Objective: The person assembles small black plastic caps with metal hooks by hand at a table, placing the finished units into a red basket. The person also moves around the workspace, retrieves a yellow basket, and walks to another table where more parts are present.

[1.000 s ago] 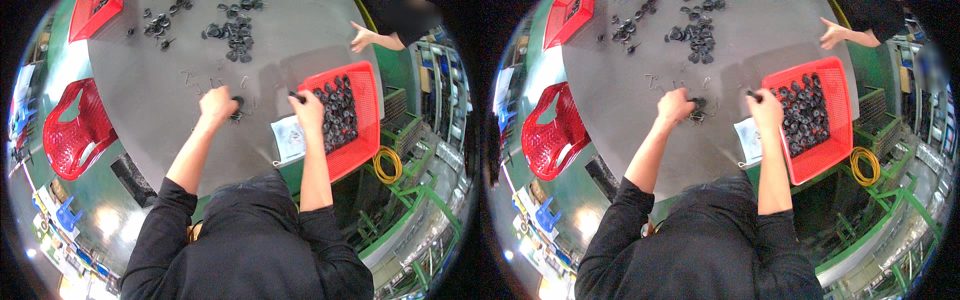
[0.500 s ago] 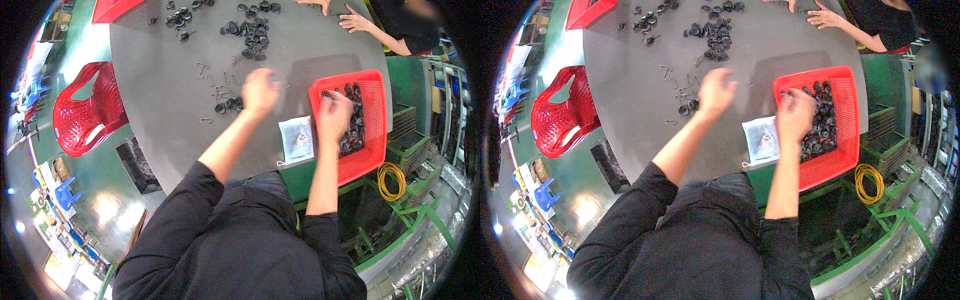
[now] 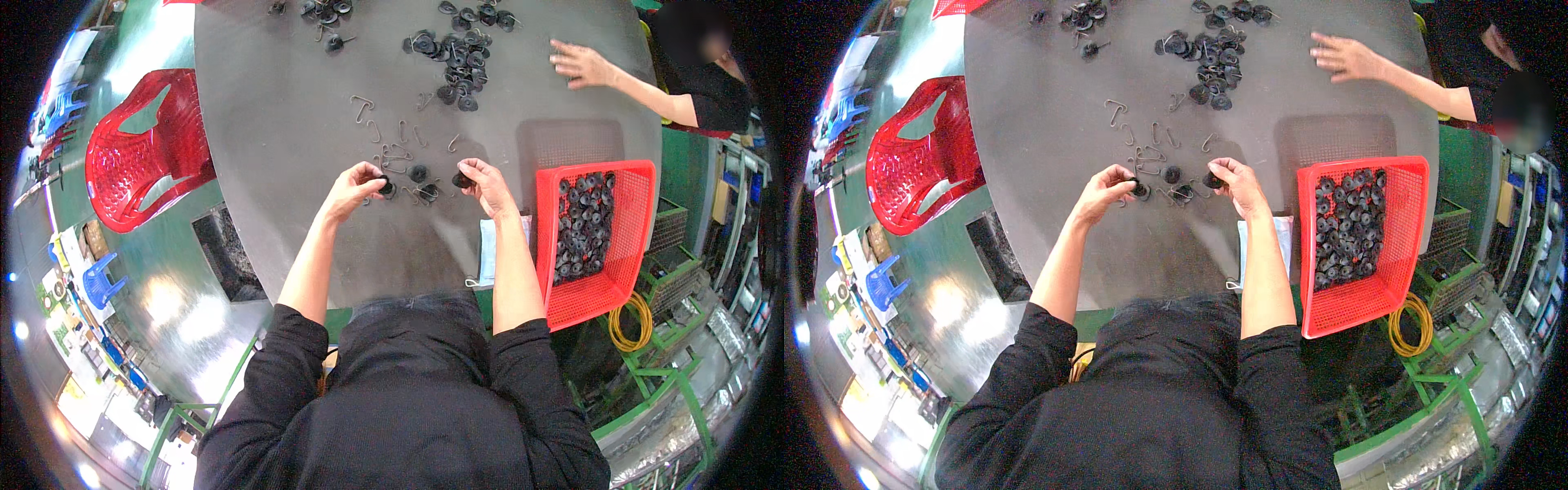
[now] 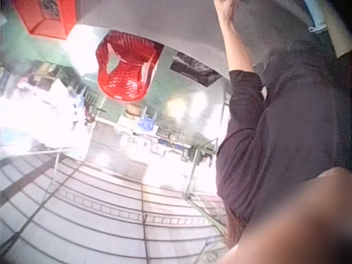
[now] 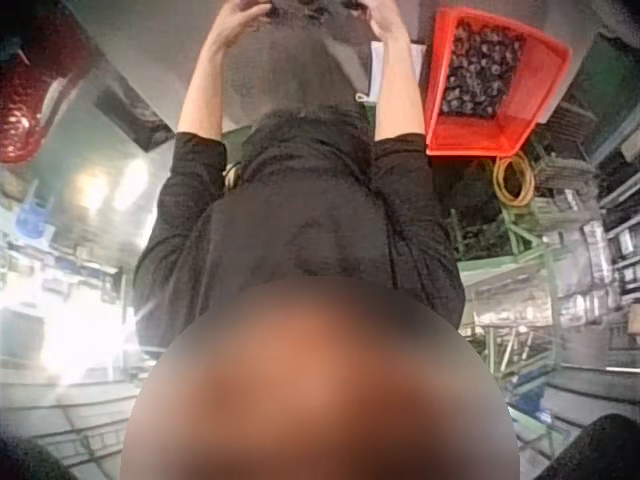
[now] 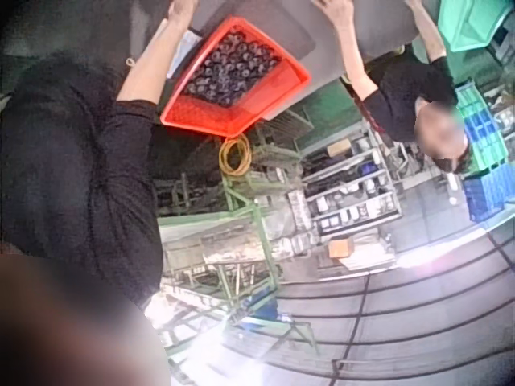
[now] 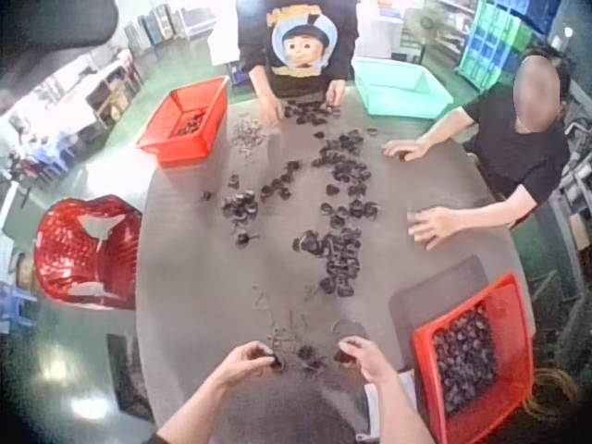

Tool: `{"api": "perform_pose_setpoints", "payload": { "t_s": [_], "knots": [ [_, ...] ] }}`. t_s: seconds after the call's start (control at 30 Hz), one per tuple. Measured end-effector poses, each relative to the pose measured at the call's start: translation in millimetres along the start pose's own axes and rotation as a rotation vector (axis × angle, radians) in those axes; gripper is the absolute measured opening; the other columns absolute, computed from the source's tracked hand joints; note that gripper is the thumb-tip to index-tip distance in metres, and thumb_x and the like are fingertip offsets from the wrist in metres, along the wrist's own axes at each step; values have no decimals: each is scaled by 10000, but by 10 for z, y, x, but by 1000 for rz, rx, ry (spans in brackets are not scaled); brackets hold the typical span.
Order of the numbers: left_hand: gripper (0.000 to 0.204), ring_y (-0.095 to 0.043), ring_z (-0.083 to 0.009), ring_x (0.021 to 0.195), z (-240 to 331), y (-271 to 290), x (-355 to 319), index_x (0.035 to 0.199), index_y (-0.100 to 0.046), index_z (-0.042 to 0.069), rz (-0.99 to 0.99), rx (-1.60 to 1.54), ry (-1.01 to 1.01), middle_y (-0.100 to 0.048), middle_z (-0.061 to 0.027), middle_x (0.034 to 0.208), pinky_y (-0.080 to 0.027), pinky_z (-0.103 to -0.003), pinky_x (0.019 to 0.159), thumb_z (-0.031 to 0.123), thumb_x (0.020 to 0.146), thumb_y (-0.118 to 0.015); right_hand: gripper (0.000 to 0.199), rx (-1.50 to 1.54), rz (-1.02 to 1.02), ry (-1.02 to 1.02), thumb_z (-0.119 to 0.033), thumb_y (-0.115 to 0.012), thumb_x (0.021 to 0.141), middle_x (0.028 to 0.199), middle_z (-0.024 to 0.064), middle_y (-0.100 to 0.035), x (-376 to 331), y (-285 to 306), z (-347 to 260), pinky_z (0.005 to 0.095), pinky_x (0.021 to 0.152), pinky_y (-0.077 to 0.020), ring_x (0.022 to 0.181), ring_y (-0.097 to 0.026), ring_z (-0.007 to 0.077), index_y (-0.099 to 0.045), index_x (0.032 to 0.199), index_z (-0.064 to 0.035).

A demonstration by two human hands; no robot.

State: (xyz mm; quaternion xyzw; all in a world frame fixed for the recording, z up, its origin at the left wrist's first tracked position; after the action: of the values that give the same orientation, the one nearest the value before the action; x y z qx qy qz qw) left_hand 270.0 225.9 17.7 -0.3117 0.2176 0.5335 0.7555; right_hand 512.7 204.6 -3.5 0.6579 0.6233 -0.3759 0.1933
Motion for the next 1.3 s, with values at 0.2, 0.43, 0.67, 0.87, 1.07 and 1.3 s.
{"api": "perform_pose_setpoints", "payload": {
  "t_s": [0.2, 0.43, 0.67, 0.87, 1.07, 1.3],
  "knots": [
    [333, -574, -213, 794, 46, 34, -15, 950, -501, 21, 376, 773, -139, -569, -104, 898, -475, -335, 695, 182, 724, -684, 275, -1069, 178, 371, -223, -704, 723, 824, 69, -611, -56, -767, -313, 318, 641, -464, 709, -583, 202, -587, 927, -81],
    [242, -589, -226, 739, -225, 58, -145, 830, -532, 31, 110, 754, -58, -577, -80, 848, -485, -335, 646, 164, 740, -712, 217, -185, -290, -21, -231, -698, 763, 714, -24, -562, -17, -520, 67, 208, 497, -359, 655, -546, 64, -582, 843, -66],
    [158, -585, -71, 676, -117, -205, -420, 868, -565, 92, -215, -311, 172, -587, 8, 758, -435, -183, 472, 248, 878, -585, 267, -609, 66, -50, -294, -707, 735, 743, 36, -628, -249, -57, 412, 261, 570, -435, 678, -595, 138, -620, 866, -79],
    [163, -545, -65, 582, -499, -98, -331, 827, -568, 111, 17, -159, 235, -566, 24, 713, -440, -179, 460, 263, 887, -570, 318, -941, 528, 41, -330, -735, 676, 794, 110, -663, -339, -355, 440, 382, 692, -488, 791, -637, 271, -643, 853, -82],
    [157, -567, -86, 615, -695, 129, -557, 891, -587, 93, 265, -126, 271, -579, -2, 766, -464, -214, 498, 248, 881, -569, 224, -799, 406, 66, -277, -708, 701, 799, 104, -664, -244, -315, 482, 399, 684, -488, 790, -639, 259, -636, 831, -110],
    [157, -592, -113, 627, -644, -118, -559, 956, -590, 68, 233, 0, 218, -582, -26, 775, -471, -241, 506, 201, 884, -546, 278, -1046, 394, 129, -333, -725, 696, 864, 117, -658, -255, -780, 186, 410, 707, -495, 843, -635, 298, -632, 839, -114]
  ]
}}
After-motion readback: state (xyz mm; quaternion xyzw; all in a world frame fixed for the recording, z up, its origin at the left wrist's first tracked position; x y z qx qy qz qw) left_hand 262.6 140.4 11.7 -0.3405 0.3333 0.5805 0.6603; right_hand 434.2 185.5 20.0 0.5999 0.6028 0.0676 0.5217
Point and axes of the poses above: each hand's wrist, its own x-axis towards the middle knuckle, its own y-axis out of the back of the hand, z = x × y, the point moved 8 cm from there along x, towards the middle knuckle
